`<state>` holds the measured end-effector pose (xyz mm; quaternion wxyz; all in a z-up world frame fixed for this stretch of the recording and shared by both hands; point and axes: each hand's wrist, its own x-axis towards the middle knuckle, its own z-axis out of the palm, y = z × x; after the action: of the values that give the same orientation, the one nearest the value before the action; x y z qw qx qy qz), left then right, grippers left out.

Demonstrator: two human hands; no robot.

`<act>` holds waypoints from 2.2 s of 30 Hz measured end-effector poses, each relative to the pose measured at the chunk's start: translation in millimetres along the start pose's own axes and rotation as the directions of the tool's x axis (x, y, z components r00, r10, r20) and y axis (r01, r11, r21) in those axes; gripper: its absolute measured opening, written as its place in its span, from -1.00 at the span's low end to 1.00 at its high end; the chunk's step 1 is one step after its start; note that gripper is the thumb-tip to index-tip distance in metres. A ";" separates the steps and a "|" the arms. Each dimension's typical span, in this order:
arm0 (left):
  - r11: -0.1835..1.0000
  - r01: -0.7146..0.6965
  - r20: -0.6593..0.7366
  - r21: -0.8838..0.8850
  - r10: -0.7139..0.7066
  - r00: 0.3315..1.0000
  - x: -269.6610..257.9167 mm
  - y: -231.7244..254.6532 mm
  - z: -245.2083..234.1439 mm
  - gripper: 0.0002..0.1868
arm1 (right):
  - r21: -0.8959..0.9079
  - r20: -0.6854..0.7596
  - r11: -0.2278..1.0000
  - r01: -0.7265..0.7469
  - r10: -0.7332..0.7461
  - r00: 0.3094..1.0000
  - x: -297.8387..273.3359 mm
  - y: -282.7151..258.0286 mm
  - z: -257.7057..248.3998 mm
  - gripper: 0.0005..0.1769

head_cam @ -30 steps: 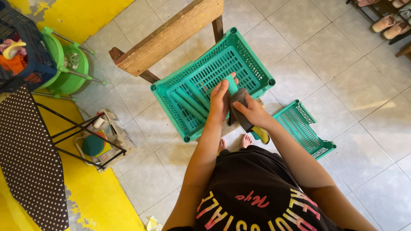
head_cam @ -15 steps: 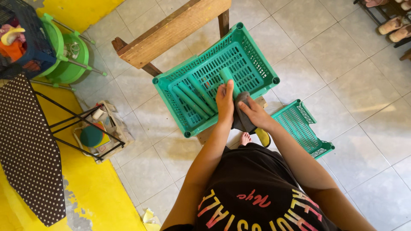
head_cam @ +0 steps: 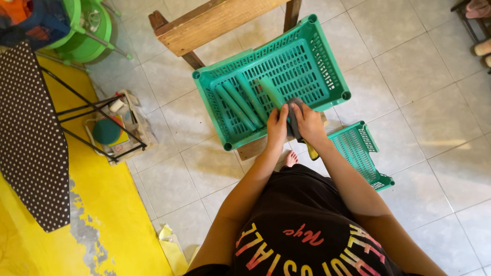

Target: The person wipes the interior and exterior surfaces of green plastic baskets using a yellow and gray cloth. They handle the baskets one at a time, turning them over to clean different sides and then placing them on the floor.

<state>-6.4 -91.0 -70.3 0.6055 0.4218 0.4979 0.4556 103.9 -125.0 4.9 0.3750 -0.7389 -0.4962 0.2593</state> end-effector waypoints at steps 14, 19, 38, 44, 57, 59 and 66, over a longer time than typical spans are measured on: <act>0.992 0.092 -0.135 -0.087 -0.104 0.985 46.0 -28.4 -13.8 -0.49 | -0.014 -0.045 0.995 0.096 -0.097 0.994 54.4 -2.7 26.4 -0.59; 0.920 0.278 -0.031 -0.277 -0.298 0.954 62.7 -33.0 -11.9 -0.57 | -0.044 -0.030 0.998 0.046 -0.047 0.998 65.6 26.3 5.9 -0.65; 0.862 0.441 0.076 -0.249 -0.437 0.896 82.9 -96.6 -12.4 -0.56 | -0.212 0.106 0.950 0.229 -0.211 0.972 54.2 52.8 47.2 -0.47; 0.958 0.273 0.021 -0.083 -0.272 0.962 79.9 -90.8 -40.4 -0.56 | 0.162 0.182 0.976 -0.146 0.115 0.976 46.6 49.8 46.9 -0.39; 0.982 0.169 0.282 -0.088 -0.139 0.949 29.2 -33.6 -52.3 -0.59 | 0.412 0.181 0.898 -0.155 0.086 0.980 -19.5 58.6 71.2 -0.33; 0.998 0.056 0.276 -0.016 -0.049 0.960 20.9 -21.3 -51.8 -0.58 | 0.451 0.191 0.868 -0.206 0.132 0.973 -31.8 56.3 70.9 -0.35; 0.998 -0.032 0.400 0.056 0.007 0.916 -14.4 -1.2 -33.5 -0.53 | 0.278 0.019 0.949 -0.146 0.147 0.989 -71.7 45.2 47.3 -0.58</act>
<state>-40.6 -103.3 -73.2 0.6768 0.5292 0.3731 0.3503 65.8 -187.7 -58.6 0.4556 -0.7136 -0.3982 0.3531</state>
